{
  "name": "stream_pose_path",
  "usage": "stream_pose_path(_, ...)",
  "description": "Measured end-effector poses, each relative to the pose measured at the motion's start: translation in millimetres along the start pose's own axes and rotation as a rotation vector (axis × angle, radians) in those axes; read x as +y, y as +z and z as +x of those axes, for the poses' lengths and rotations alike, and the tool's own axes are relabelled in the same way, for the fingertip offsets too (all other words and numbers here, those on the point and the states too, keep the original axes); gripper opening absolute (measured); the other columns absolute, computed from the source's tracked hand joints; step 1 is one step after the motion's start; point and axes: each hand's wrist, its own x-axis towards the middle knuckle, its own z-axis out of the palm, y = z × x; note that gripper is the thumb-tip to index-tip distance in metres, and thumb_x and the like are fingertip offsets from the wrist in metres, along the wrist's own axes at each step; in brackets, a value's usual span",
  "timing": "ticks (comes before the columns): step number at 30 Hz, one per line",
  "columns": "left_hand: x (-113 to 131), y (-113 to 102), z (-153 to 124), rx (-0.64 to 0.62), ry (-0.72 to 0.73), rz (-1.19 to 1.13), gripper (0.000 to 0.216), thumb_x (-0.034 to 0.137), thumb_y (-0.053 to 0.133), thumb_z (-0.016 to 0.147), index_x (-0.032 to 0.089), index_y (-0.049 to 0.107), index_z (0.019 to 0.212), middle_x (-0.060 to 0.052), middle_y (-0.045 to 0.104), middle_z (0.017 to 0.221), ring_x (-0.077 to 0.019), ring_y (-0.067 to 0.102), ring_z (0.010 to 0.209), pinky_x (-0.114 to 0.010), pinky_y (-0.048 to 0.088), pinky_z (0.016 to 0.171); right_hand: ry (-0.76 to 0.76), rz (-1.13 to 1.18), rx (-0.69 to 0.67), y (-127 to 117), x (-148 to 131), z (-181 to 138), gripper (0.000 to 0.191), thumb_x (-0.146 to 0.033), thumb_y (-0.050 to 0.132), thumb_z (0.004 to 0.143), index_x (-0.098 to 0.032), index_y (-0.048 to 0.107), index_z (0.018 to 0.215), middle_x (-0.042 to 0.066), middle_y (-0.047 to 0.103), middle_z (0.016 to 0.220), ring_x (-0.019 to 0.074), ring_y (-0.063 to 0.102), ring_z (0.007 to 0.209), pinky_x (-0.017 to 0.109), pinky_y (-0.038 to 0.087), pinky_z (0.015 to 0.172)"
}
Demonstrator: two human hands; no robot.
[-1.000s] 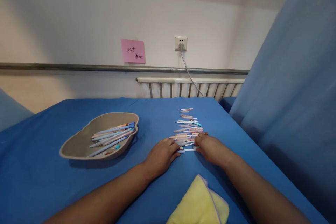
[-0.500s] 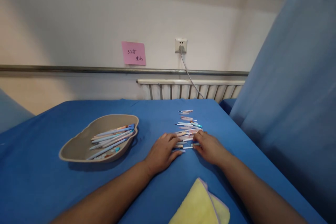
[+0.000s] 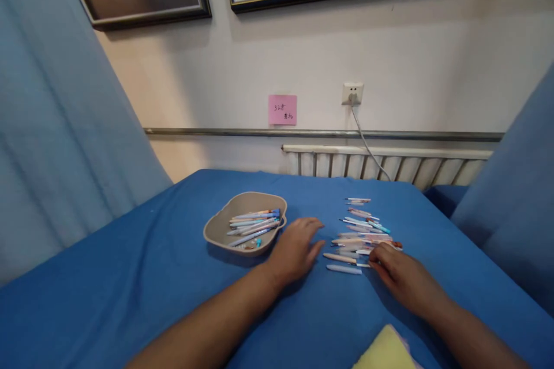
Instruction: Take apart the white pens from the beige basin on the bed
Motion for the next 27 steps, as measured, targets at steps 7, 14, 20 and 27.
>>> stream_pose_path(7, -78, -87, -10, -0.506, -0.584, 0.383, 0.02, 0.037, 0.066, 0.068, 0.02, 0.07, 0.078, -0.008, 0.07, 0.073, -0.0249, 0.065, 0.068, -0.03, 0.044, 0.064, -0.038, 0.074, -0.045, 3, -22, -1, 0.019, -0.029, 0.035, 0.094, -0.022, 0.051, 0.088, 0.004, 0.058, 0.087, 0.0184, 0.055, 0.078, 0.032, 0.041, 0.07)
stream_pose_path(14, -90, -71, -13, -0.58, -0.589, 0.45, 0.02, 0.025, 0.073, 0.053, 0.016, 0.072, 0.07, -0.014, 0.07, 0.073, -0.0325, 0.065, 0.073, -0.039, 0.047, 0.069, 0.002, 0.108, -0.114, 10, -24, -4, 0.02, -0.03, 0.034, 0.095, -0.022, 0.05, 0.086, 0.003, 0.06, 0.085, 0.0181, 0.057, 0.077, 0.032, 0.042, 0.07)
stream_pose_path(20, -86, -64, -19, -0.534, -0.598, 0.459, 0.028, 0.025, 0.072, 0.057, 0.011, 0.073, 0.082, -0.019, 0.07, 0.083, -0.0355, 0.064, 0.08, -0.044, 0.046, 0.073, 0.017, 0.109, -0.142, 14, -23, -4, 0.022, -0.033, 0.034, 0.095, -0.023, 0.051, 0.086, 0.003, 0.062, 0.084, 0.0182, 0.058, 0.077, 0.031, 0.042, 0.07)
stream_pose_path(27, -94, -72, -21, -0.526, -0.595, 0.453, 0.022, 0.022, 0.071, 0.059, 0.011, 0.073, 0.077, -0.017, 0.071, 0.077, -0.0339, 0.065, 0.074, -0.04, 0.047, 0.068, 0.01, 0.113, -0.134, 13, -20, -4, 0.025, -0.033, 0.033, 0.095, -0.023, 0.054, 0.087, 0.004, 0.062, 0.084, 0.0184, 0.058, 0.077, 0.031, 0.043, 0.07)
